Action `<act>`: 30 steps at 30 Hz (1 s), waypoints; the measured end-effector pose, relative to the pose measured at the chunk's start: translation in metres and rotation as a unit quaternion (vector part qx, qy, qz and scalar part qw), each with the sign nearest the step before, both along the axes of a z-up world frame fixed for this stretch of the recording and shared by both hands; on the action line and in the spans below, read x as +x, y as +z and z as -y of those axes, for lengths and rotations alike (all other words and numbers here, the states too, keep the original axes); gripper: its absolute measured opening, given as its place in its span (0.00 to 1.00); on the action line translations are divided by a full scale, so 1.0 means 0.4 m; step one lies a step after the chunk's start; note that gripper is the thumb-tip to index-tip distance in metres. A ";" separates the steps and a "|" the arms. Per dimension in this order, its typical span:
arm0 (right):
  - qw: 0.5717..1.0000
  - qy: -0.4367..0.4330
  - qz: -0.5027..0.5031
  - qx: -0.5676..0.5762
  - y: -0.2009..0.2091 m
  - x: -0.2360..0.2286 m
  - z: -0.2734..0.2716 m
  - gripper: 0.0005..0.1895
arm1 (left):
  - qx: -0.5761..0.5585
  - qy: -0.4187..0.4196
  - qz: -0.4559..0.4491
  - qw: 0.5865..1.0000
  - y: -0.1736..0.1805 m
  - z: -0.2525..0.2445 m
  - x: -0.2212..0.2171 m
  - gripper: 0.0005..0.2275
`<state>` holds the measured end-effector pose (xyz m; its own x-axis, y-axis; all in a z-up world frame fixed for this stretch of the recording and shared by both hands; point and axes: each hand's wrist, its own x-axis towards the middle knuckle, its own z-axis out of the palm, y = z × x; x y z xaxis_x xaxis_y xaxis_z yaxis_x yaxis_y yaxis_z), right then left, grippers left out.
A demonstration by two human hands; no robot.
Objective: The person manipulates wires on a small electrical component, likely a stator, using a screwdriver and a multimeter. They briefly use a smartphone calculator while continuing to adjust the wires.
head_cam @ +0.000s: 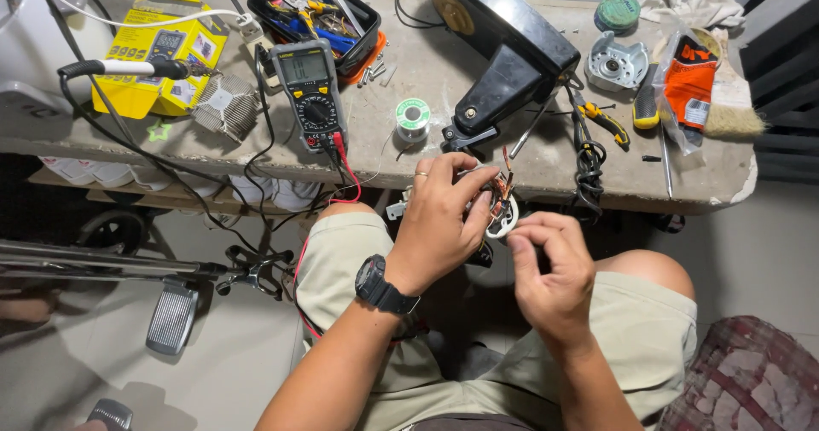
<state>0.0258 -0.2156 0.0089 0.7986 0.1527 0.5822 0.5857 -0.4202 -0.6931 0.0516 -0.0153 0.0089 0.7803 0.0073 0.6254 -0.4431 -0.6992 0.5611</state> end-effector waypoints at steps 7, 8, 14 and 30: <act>1.000 -0.001 -0.028 0.001 0.028 0.082 0.005 0.06 | -0.091 -0.018 -0.013 0.996 -0.004 0.009 -0.003 0.07; 1.000 0.001 -0.029 -0.002 0.032 0.091 0.003 0.05 | -0.108 -0.016 -0.013 0.994 -0.008 0.010 -0.004 0.06; 0.999 0.018 -0.036 -0.019 0.042 0.128 -0.006 0.04 | -0.145 0.000 -0.002 0.989 -0.023 0.021 -0.011 0.03; 0.996 0.078 -0.037 -0.029 0.031 0.182 -0.016 0.06 | -0.141 -0.035 -0.019 0.989 -0.025 0.004 -0.010 0.01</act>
<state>0.0987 -0.2094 0.0215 0.8024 0.3109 0.5094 0.5957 -0.3686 -0.7136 0.0475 -0.0168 -0.0013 0.8080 0.1216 0.5765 -0.4602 -0.4808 0.7463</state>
